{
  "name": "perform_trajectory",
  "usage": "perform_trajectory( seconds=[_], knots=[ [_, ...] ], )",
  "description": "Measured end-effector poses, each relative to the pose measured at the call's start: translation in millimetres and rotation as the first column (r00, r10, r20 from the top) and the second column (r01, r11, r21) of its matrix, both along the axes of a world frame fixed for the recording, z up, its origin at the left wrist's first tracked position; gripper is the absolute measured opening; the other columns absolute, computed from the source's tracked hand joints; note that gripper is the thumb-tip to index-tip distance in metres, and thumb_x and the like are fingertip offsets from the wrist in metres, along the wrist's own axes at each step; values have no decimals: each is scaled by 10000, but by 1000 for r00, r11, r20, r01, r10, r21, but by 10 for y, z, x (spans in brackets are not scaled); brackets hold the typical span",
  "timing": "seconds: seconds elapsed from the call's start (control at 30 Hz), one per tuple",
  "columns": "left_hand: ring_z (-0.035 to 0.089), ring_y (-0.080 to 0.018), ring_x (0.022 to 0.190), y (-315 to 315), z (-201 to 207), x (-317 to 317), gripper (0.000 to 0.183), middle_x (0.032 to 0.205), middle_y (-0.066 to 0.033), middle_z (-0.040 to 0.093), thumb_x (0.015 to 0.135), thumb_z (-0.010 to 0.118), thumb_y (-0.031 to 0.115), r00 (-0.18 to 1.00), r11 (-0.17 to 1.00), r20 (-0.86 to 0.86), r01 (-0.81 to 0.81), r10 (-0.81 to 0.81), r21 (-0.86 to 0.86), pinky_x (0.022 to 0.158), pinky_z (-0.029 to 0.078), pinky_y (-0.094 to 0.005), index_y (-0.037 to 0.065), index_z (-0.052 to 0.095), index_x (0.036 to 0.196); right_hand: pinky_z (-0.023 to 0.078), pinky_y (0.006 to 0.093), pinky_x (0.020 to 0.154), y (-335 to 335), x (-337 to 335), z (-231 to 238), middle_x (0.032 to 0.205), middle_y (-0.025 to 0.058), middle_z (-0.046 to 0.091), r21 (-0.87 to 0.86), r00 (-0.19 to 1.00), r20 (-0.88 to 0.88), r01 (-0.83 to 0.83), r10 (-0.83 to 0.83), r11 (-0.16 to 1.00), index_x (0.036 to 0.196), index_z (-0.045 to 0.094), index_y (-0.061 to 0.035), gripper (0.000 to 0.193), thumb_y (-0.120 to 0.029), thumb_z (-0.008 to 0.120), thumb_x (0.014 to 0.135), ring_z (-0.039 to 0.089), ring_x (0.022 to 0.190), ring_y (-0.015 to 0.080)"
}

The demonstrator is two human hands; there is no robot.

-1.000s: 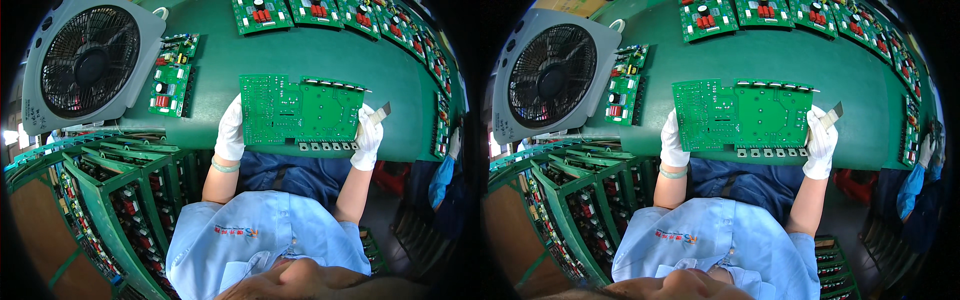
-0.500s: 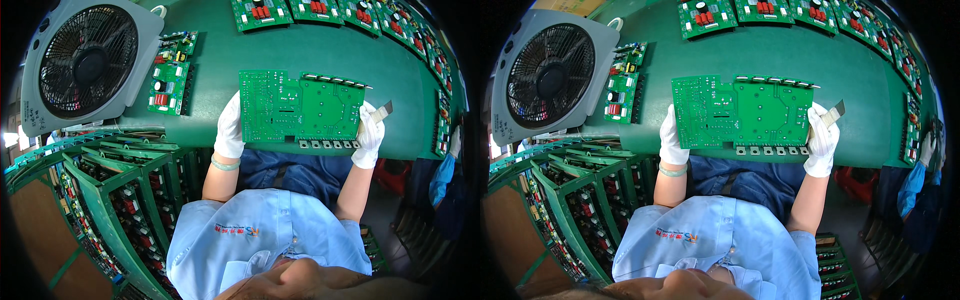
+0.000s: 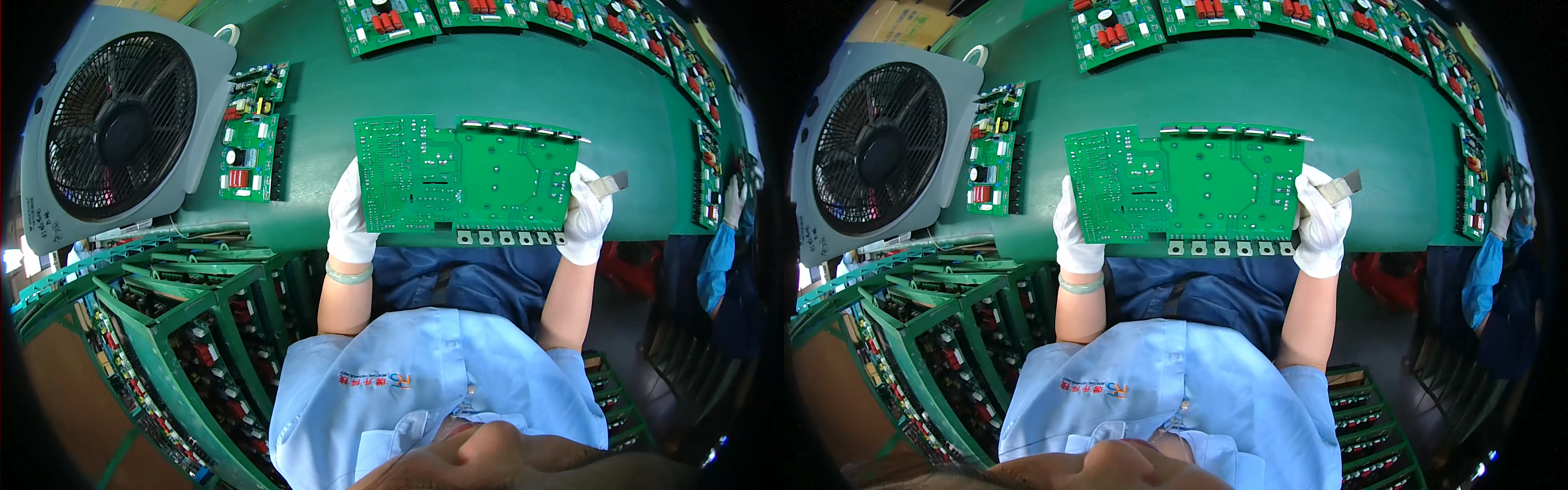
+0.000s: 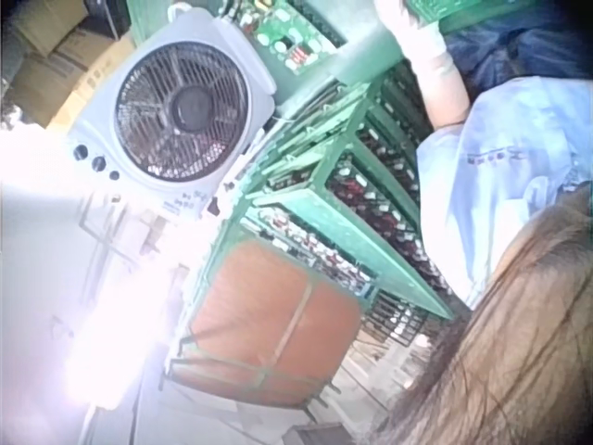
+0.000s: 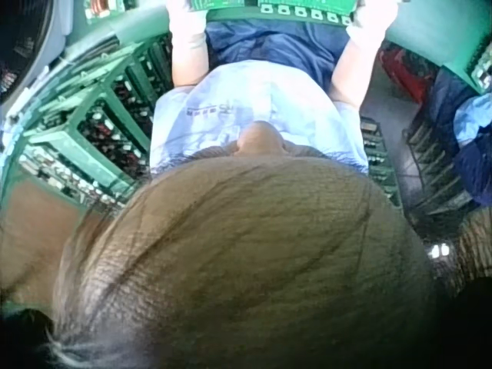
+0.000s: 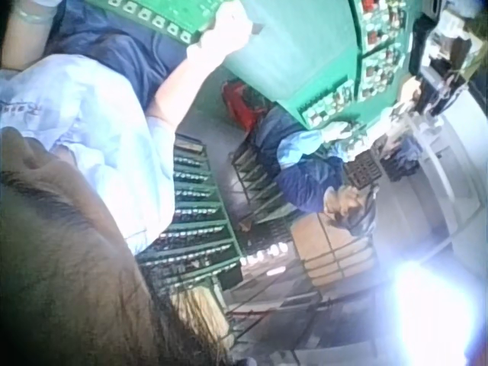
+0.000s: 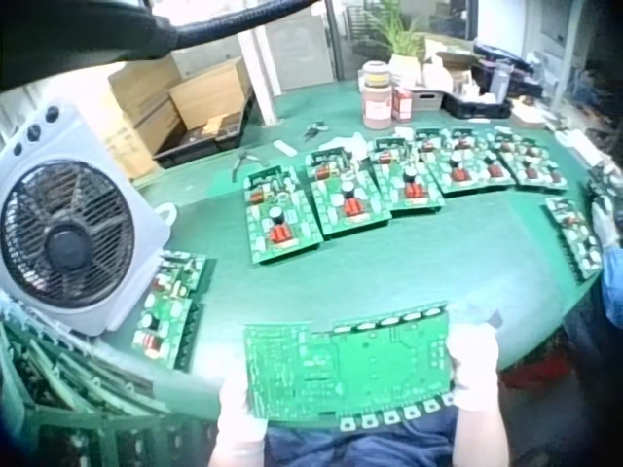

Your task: The person wipes the surface of green circuit boards using a small grey tool. They handle the boards one at a time, turning them over to clean both sides, and place them back on the green workbench after cleaning.

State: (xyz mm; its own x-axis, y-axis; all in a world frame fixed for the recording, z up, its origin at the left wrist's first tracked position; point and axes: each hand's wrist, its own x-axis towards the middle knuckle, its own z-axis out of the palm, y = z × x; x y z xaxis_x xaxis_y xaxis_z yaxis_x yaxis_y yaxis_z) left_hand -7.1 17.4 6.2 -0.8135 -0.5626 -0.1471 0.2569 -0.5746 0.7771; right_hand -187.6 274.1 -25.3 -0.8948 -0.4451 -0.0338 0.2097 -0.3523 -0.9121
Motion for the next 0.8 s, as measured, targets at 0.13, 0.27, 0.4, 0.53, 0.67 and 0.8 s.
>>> perform_trajectory(
  seconds=[0.13, 0.27, 0.4, 0.53, 0.67, 0.8],
  knots=[
    [616, -172, 1003, -52, -99, 28, 435, 1168, -98, 628, 1040, 393, 340, 999, 998, -36, 31, -29, 49, 873, 506, -309, -2, 534, 1269, 495, 253, 628, 4, -4, -12, 897, 126, 669, 19, 1000, 12, 11, -11, 1000, 1116, 581, 117, 288, -104, 516, 945, 632, 726, 144],
    [605, -210, 1094, -89, -203, 81, 456, 1249, -117, 601, 1009, 476, 298, 998, 996, -57, 33, -28, 81, 949, 488, -347, -20, 485, 1335, 462, 231, 564, 17, -1, 32, 855, 113, 664, 8, 999, 2, -53, 53, 999, 1104, 584, 115, 299, -126, 518, 940, 612, 672, 126],
    [609, -203, 1063, -67, -191, 62, 483, 1245, -103, 601, 1046, 364, 388, 995, 999, -97, 25, -20, 42, 916, 508, -346, 19, 500, 1326, 345, 217, 455, 17, 23, 101, 745, 84, 635, 71, 997, -11, -78, 79, 994, 1036, 624, 102, 318, -185, 540, 927, 512, 518, 93],
    [513, -268, 1257, -54, -84, -28, 594, 1442, -151, 447, 984, 518, 325, 962, 981, -254, 137, -99, 137, 1059, 421, -412, -39, 370, 1430, 327, 218, 443, 13, 23, 72, 711, 80, 624, 123, 997, -55, -52, 59, 991, 1006, 641, 106, 338, -209, 555, 920, 486, 490, 89],
    [450, -285, 1327, -51, -137, -37, 701, 1512, -165, 352, 954, 561, 376, 966, 989, -242, 119, -95, 88, 1105, 372, -441, -56, 321, 1451, 350, 219, 456, 30, 31, 40, 750, 88, 642, 109, 998, -45, -43, 48, 993, 1024, 649, 97, 297, -168, 587, 906, 503, 508, 97],
    [438, -288, 1337, -45, -186, 6, 744, 1536, -174, 305, 942, 572, 402, 976, 998, -213, 57, -50, 27, 1109, 363, -455, -80, 309, 1444, 385, 228, 470, 55, 22, 61, 796, 99, 658, 68, 998, -7, -64, 64, 996, 1044, 664, 72, 226, -66, 643, 868, 528, 517, 118]
  ],
)
